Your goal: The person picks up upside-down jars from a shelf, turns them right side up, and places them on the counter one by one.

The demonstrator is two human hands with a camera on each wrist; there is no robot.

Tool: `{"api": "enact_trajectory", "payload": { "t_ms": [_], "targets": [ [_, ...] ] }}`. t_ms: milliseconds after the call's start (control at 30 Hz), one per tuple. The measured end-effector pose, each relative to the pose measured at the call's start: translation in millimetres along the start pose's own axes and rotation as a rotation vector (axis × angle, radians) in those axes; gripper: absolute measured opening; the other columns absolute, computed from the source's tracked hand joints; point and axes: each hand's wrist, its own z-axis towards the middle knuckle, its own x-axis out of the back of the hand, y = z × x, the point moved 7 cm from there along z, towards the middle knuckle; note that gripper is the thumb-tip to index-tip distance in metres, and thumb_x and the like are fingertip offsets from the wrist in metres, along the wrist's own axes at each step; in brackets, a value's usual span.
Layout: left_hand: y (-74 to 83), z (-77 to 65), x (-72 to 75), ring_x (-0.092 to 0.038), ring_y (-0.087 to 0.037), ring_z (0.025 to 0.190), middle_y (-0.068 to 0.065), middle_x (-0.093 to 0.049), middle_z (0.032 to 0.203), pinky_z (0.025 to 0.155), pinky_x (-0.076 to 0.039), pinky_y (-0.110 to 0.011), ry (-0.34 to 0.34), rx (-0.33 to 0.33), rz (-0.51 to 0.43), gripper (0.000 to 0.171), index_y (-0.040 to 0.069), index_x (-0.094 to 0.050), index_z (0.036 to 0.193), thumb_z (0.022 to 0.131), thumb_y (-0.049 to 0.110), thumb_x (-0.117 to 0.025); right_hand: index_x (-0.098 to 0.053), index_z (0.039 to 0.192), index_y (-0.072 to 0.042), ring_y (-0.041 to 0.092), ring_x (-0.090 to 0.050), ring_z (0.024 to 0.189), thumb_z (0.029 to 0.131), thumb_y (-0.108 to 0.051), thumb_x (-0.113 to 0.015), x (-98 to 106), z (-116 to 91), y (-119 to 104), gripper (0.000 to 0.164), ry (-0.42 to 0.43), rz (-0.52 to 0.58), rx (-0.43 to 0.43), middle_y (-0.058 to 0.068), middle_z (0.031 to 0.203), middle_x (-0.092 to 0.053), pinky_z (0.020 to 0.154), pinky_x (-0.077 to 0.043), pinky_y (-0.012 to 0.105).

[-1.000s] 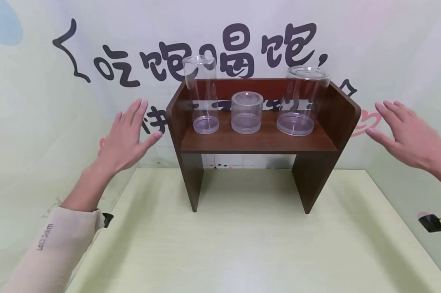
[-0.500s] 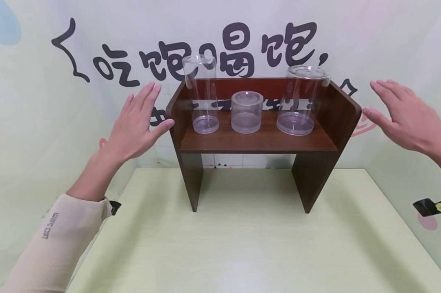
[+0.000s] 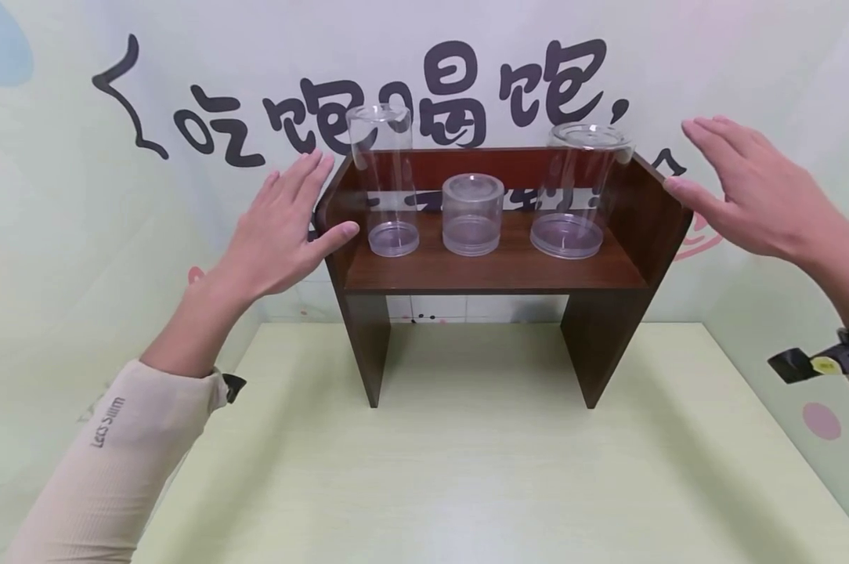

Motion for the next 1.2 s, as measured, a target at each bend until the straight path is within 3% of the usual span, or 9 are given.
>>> {"api": "enact_trajectory", "payload": {
  "t_ms": [267, 567, 1200],
  "targets": [
    [3.0, 4.8, -4.7, -0.012, -0.029, 0.164, -0.012, -0.016, 0.177, 0.133, -0.003, -0.052, -0.051, 0.023, 0.015, 0.093, 0.013, -0.014, 0.171, 0.104, 0.071, -0.039, -0.016, 0.17, -0.007, 0.048, -0.015, 0.16, 0.108, -0.055, -0.048, 1.9, 20.1, -14.6, 0.085, -0.036, 0.016, -0.018, 0.024, 0.174, -0.017, 0.123, -0.017, 0.075],
    [8.7, 8.5, -5.7, -0.014, -0.03, 0.164, -0.012, -0.018, 0.177, 0.133, -0.004, -0.05, -0.083, 0.029, 0.03, 0.095, 0.009, -0.014, 0.171, 0.103, 0.072, -0.04, -0.013, 0.17, -0.005, 0.05, -0.015, 0.159, 0.105, -0.06, -0.051, -2.4, 43.0, -32.3, 0.094, -0.104, 0.033, -0.013, 0.026, 0.174, -0.014, 0.125, -0.015, 0.071],
    [15.9, 11.4, -8.7, -0.019, -0.031, 0.163, -0.014, -0.022, 0.175, 0.134, -0.008, -0.048, -0.129, 0.034, 0.062, 0.097, 0.006, -0.016, 0.17, 0.103, 0.072, -0.042, -0.012, 0.17, -0.005, 0.051, -0.015, 0.159, 0.101, -0.065, -0.055, -19.9, 78.0, -66.6, 0.101, -0.178, -0.038, -0.016, 0.029, 0.173, -0.012, 0.123, -0.02, 0.072]
  ]
}}
